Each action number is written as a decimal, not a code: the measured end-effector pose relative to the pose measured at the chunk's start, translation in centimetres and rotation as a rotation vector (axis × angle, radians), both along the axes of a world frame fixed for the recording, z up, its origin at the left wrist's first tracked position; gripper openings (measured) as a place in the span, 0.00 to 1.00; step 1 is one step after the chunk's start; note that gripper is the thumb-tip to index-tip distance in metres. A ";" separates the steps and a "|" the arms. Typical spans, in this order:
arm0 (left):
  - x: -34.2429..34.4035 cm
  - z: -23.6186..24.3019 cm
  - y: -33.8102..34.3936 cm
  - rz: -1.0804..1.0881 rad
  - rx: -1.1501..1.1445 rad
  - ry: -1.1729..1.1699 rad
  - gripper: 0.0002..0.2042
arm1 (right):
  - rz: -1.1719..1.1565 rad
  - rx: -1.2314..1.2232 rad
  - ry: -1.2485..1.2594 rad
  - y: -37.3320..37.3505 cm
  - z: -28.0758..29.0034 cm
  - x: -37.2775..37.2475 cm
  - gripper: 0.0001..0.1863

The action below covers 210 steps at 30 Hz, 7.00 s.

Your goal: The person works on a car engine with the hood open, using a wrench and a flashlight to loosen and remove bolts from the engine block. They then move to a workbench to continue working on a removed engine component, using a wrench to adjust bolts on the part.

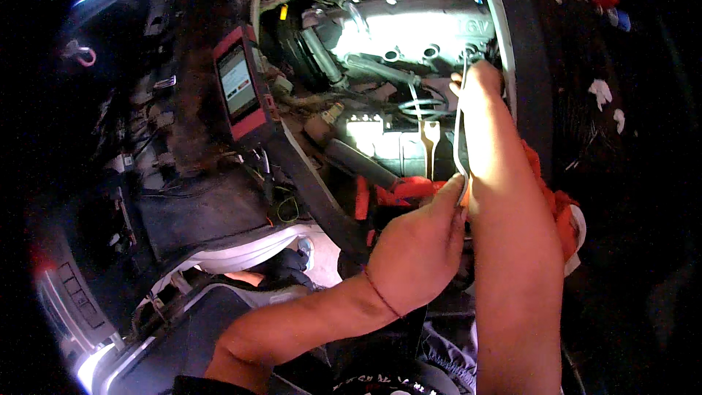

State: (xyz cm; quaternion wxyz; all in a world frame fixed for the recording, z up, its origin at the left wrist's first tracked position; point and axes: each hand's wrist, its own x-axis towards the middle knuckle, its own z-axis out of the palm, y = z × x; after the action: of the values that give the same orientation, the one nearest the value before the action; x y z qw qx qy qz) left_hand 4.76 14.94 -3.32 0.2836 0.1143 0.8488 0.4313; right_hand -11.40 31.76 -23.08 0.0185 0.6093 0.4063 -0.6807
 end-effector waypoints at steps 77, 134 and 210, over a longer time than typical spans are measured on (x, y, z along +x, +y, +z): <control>0.3 -0.2 -0.8 0.033 0.108 -0.027 0.21 | 0.239 0.043 0.047 2.7 -2.8 -1.8 0.12; -14.7 -9.7 -37.7 1.143 -0.344 0.584 0.18 | 0.279 -0.446 0.735 -20.0 33.4 23.5 0.15; -21.6 -32.2 -49.3 -0.020 -1.305 -0.093 0.22 | 1.063 1.097 0.254 -6.3 9.7 29.1 0.14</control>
State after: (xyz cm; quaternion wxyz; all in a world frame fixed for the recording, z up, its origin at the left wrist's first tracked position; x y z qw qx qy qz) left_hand -16.84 -34.32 -35.47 0.3351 -0.0923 0.9220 -0.1707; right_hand 17.72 25.45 -13.37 -0.0084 0.1717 0.9222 -0.3465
